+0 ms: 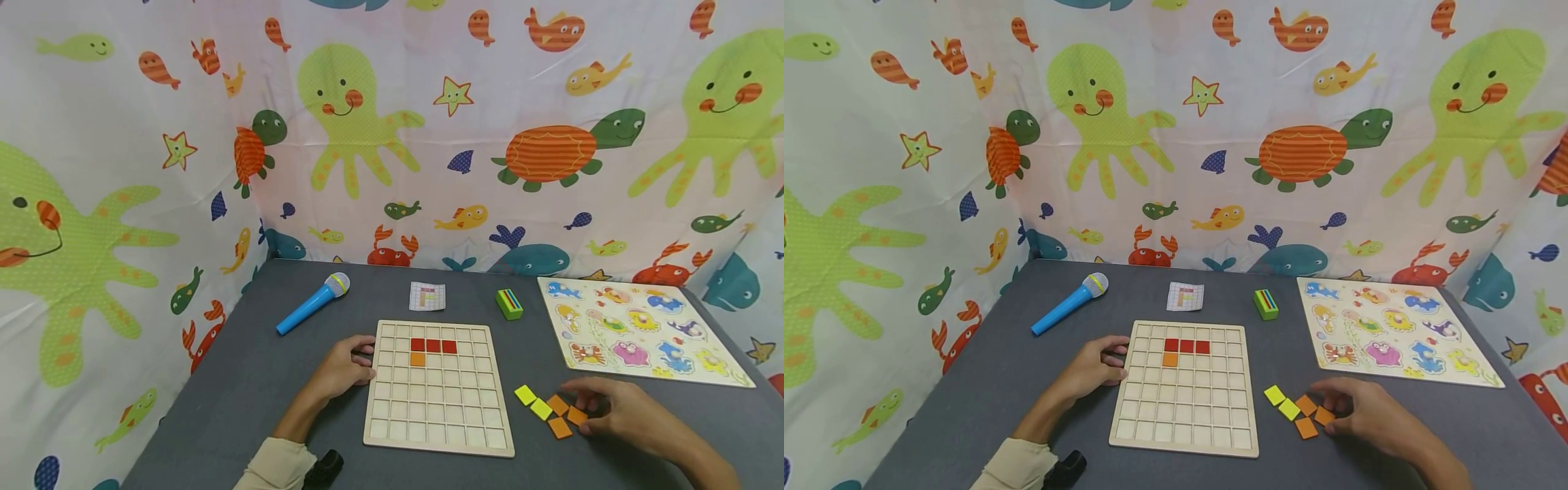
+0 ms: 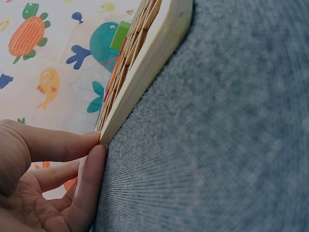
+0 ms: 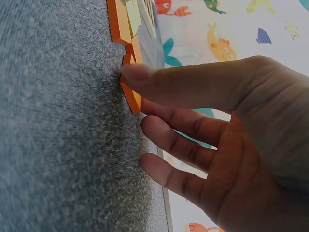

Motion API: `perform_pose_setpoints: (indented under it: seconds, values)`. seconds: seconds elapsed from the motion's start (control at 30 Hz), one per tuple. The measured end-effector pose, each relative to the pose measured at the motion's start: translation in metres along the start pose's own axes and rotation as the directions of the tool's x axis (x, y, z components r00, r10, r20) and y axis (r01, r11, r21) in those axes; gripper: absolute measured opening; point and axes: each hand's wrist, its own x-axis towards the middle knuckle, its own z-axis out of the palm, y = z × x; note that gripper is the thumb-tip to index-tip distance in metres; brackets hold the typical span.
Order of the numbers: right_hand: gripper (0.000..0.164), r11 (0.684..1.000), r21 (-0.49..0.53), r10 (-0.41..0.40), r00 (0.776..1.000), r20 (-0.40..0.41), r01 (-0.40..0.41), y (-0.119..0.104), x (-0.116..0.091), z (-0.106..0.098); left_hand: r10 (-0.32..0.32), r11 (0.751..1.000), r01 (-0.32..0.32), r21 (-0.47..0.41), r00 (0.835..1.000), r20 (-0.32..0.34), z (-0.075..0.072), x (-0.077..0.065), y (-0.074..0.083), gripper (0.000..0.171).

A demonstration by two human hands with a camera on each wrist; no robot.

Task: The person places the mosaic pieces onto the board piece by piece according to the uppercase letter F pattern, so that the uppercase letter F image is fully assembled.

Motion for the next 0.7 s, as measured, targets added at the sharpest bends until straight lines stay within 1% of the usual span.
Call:
perform_pose_setpoints:
  seconds: [0.13,0.33,0.53,0.7]
  values:
    - [0.057,1.000,-0.004,-0.007,1.000,0.006,0.007,0.0014,0.0011,-0.0003,-0.003,1.000,0.003,0.008,1.000,-0.004,0.0001,-0.0002,0.0013,0.066]
    - [0.056,0.999,-0.052,-0.005,1.000,-0.009,0.005,0.0025,0.0019,-0.0009,0.004,1.000,-0.004,0.013,1.000,-0.002,0.0001,0.0002,0.0024,0.065]
    - [0.052,0.999,-0.047,0.023,1.000,-0.018,-0.024,0.0006,0.0020,-0.0010,0.009,1.000,-0.009,0.010,1.000,0.003,0.0002,0.0014,0.0002,0.065]
    - [0.048,0.998,-0.038,0.054,0.998,-0.042,-0.056,-0.0063,0.0041,-0.0019,0.013,1.000,-0.013,-0.003,1.000,0.009,-0.0007,0.0013,-0.0011,0.065]
